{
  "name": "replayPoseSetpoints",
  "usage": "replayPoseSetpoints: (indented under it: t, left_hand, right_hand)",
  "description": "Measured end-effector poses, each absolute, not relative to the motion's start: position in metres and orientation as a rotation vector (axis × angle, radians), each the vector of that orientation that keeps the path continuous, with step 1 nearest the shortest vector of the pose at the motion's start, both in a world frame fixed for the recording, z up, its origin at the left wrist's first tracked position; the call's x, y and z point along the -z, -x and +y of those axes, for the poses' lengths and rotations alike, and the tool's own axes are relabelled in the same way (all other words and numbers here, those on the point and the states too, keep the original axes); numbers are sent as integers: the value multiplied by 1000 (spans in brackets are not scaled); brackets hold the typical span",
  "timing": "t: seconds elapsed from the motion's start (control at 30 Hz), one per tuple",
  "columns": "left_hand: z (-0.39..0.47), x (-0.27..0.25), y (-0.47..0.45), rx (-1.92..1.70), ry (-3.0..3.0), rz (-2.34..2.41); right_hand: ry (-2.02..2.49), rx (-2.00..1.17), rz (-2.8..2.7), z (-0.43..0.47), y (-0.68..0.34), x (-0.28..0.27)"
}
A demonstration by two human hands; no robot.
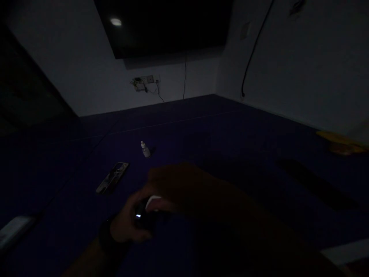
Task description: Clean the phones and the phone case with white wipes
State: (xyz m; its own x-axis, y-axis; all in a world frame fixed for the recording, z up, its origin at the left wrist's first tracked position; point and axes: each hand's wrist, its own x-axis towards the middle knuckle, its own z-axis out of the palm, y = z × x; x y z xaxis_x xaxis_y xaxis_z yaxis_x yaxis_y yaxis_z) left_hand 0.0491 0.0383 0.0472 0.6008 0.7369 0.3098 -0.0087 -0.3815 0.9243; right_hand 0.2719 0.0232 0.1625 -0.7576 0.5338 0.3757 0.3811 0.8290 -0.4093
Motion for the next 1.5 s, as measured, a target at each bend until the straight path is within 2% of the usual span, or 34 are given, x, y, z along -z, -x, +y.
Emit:
replayPoseSetpoints:
  t: [0.17,0.3,0.6,0.77,0.93,1.1,1.27,1.5]
  left_hand:
    - [34,-35,-65,-1119,-1770,731]
    - [32,-35,-69,-1096,-1926,889]
    - [35,-37,-65,-1126,-1962,910]
    - [35,-38,-65,-1124,-1967,905]
    - [35,-37,-65,-1166,-1974,879]
    - [34,-34,-65,-1130,-1969,907]
    - [34,-33,-65,-1142,-1958,891]
    - [33,-33,-66,-1121,-1946,872]
  right_hand:
    - [1082,-1100,-1772,23,-283,-147]
    - [1105,-1307,-1687,22,-271,-129]
    - [1125,-1388,-1756,18,-270,-119]
    - [1194,-1278,-1703,19,-266,-121]
    - [1079,-1382,-1762,19,-268,-115]
    - [1100,-1330,-1690,20,-271,-114]
    - [1029,-1451,-1738,18,-269,-118]
    - [1080,-1354,-1676,19,-271,-116]
